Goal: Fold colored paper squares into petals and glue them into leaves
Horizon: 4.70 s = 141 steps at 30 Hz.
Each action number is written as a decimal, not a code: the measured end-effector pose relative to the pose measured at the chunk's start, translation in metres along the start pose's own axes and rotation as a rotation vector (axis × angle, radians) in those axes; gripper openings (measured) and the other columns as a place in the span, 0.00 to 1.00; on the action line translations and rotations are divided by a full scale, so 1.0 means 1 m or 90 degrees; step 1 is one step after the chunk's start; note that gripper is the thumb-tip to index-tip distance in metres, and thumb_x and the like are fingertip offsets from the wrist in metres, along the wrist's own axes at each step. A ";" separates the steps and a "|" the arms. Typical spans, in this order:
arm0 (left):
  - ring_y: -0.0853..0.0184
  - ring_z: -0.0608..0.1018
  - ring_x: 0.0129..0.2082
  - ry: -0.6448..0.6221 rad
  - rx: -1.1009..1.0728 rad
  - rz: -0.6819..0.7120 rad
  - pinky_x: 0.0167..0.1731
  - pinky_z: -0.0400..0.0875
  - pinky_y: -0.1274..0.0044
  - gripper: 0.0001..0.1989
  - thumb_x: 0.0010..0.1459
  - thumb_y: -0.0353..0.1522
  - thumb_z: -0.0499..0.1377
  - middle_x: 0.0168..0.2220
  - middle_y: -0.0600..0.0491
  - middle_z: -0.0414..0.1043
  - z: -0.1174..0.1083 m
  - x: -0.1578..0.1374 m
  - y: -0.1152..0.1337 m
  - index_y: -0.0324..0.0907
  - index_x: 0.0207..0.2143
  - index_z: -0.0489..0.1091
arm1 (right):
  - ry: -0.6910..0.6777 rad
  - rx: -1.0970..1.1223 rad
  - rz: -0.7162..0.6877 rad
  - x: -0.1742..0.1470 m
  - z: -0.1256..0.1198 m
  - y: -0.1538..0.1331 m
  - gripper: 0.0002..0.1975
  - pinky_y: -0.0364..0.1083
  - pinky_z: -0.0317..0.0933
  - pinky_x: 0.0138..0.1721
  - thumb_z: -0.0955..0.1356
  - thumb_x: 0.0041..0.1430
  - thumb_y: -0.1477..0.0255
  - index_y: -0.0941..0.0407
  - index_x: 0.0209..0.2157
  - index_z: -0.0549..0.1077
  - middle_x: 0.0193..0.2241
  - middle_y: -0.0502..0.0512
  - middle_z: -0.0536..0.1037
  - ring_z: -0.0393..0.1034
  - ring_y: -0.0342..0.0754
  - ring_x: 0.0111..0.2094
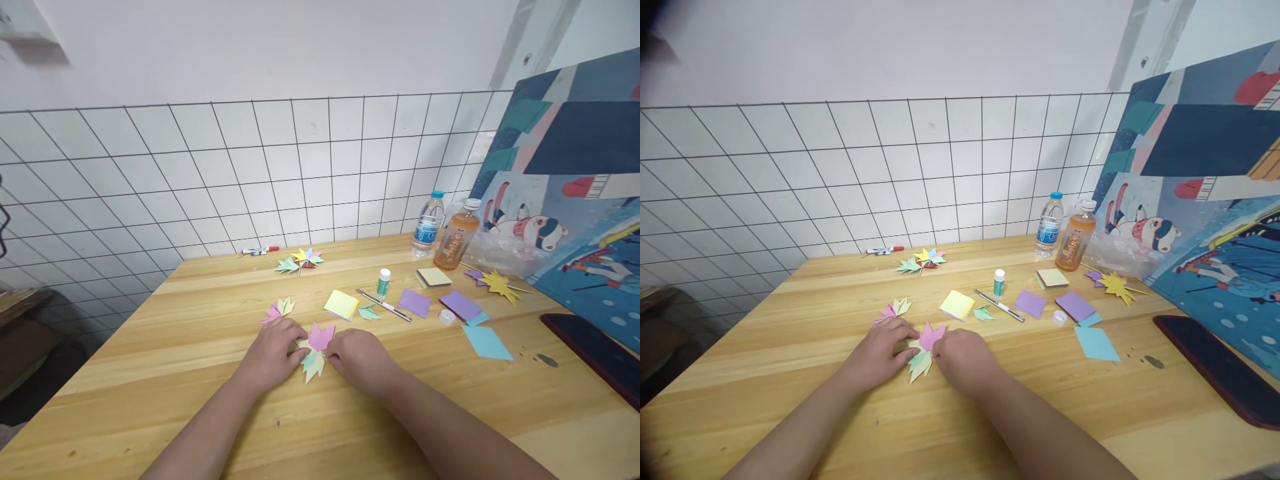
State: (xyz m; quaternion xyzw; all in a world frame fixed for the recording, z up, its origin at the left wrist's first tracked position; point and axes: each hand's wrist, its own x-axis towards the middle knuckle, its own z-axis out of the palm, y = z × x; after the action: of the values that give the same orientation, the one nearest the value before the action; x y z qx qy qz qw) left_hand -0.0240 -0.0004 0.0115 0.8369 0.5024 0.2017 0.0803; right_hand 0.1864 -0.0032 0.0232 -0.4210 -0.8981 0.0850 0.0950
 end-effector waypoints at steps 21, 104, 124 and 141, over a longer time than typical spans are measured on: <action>0.67 0.72 0.34 -0.071 0.037 0.118 0.32 0.64 0.77 0.17 0.57 0.24 0.48 0.33 0.52 0.72 0.004 0.000 0.009 0.47 0.37 0.74 | -0.034 -0.105 -0.006 0.003 0.005 0.000 0.12 0.42 0.50 0.25 0.59 0.61 0.72 0.55 0.32 0.72 0.31 0.54 0.73 0.67 0.46 0.31; 0.69 0.73 0.19 0.081 -0.720 -0.451 0.22 0.65 0.78 0.22 0.34 0.39 0.68 0.19 0.59 0.70 0.008 0.009 0.006 0.42 0.30 0.61 | 0.144 0.402 0.243 0.010 0.011 0.016 0.06 0.39 0.50 0.24 0.61 0.54 0.69 0.55 0.30 0.67 0.20 0.45 0.67 0.61 0.40 0.22; 0.68 0.78 0.31 0.176 -0.982 -0.548 0.35 0.74 0.76 0.20 0.43 0.22 0.65 0.33 0.52 0.75 0.006 0.006 -0.002 0.42 0.39 0.66 | -0.028 -0.039 0.101 0.004 -0.002 0.003 0.07 0.42 0.50 0.25 0.62 0.56 0.75 0.55 0.31 0.71 0.32 0.54 0.74 0.68 0.48 0.34; 0.68 0.79 0.35 0.127 -1.090 -0.516 0.35 0.76 0.79 0.17 0.49 0.19 0.59 0.39 0.49 0.76 0.005 0.007 0.014 0.40 0.41 0.69 | 0.265 0.253 0.056 0.009 0.017 0.001 0.14 0.42 0.59 0.37 0.61 0.57 0.76 0.52 0.43 0.71 0.35 0.51 0.77 0.70 0.44 0.35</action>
State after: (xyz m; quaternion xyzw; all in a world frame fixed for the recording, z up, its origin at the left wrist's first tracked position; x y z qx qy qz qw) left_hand -0.0080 -0.0002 0.0138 0.2350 0.4403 0.5288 0.6865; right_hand 0.1776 0.0038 0.0076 -0.4407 -0.8061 0.1751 0.3539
